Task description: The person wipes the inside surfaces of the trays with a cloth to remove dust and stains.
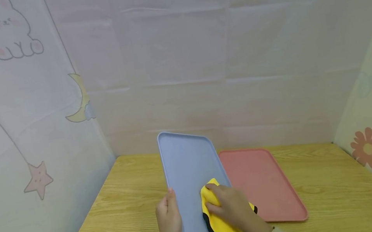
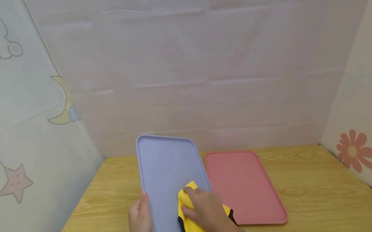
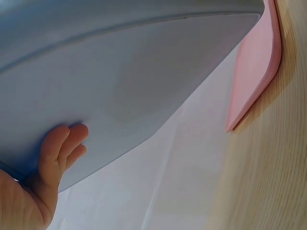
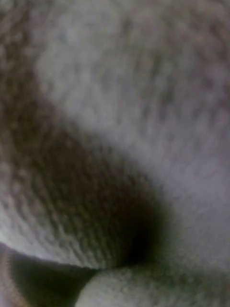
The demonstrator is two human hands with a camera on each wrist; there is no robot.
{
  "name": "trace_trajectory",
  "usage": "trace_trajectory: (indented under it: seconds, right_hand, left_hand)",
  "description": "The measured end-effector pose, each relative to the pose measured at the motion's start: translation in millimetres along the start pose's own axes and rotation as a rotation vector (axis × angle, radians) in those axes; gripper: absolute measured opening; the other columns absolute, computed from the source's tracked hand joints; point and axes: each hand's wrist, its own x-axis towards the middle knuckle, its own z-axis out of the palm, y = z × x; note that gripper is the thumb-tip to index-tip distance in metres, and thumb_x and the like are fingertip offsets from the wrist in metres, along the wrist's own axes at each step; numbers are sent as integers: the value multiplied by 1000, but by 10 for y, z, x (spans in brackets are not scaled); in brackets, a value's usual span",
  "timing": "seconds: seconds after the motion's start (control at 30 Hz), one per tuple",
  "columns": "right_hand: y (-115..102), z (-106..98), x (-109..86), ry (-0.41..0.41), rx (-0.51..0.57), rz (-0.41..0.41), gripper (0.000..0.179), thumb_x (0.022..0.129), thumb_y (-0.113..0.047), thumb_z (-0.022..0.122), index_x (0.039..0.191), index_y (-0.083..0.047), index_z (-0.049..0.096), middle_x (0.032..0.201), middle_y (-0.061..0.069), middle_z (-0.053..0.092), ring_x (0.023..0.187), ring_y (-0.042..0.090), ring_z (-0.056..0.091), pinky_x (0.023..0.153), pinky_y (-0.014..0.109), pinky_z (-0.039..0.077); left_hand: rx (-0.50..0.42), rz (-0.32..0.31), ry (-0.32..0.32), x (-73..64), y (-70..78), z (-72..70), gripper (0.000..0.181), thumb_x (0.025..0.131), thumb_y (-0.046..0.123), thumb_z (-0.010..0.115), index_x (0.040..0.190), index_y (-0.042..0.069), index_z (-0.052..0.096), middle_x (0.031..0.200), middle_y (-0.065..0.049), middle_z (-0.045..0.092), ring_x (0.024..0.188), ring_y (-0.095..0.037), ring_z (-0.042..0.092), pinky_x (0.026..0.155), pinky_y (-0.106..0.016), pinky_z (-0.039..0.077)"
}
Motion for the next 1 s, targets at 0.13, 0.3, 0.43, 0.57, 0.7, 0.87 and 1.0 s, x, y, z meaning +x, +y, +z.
trace_trajectory:
  seconds: [0.13,0.3,0.43,0.57,0.7,0.87,1.0]
  right_hand:
    - [-105,2,17,52,-8,-70,34,70,-24,70,99,-9,61,74,2,62,48,6,40,39,18,30]
    - [-239,12,46,121,-5,-167,37,68,-26,71,99,-9,61,72,0,61,47,6,40,39,17,31]
    - [-356,-14,64,157,6,-240,38,67,-26,72,99,-8,62,71,-1,59,45,4,38,38,15,28]
    - [-452,-43,70,189,10,-298,37,67,-26,72,97,-9,62,68,-3,57,43,2,35,37,12,25]
    - [-542,-69,67,183,42,-336,36,67,-26,73,96,-8,61,64,-4,52,43,0,31,38,10,24]
    - [-611,-92,58,164,72,-347,35,67,-23,73,95,-8,60,62,-4,48,43,1,30,37,10,25]
    - [-624,-95,50,162,74,-342,34,68,-23,72,96,-8,60,61,-4,47,42,1,29,37,10,25]
  left_hand:
    - [-8,18,-2,-4,-14,-2,45,97,21,39,59,-2,48,53,-2,45,46,-9,43,42,-23,38]
    - [22,15,17,0,-12,-2,45,97,22,38,55,7,35,50,3,30,42,-7,29,39,-21,25]
    - [11,-29,2,1,2,-6,45,97,26,36,57,6,39,51,2,31,42,-7,28,40,-20,25]
    - [-16,-29,-7,-3,11,-4,46,97,26,36,57,4,38,51,1,33,42,-7,31,41,-20,29]
    - [-49,-21,-9,-4,8,-1,45,97,24,37,56,7,34,51,2,32,42,-7,33,40,-19,31]
    - [-69,-38,-15,-7,6,-3,45,97,24,36,55,9,31,50,2,31,41,-6,31,38,-18,29]
    - [-73,-35,-18,-7,7,-8,45,98,24,36,56,8,33,50,2,32,41,-6,32,38,-18,30]
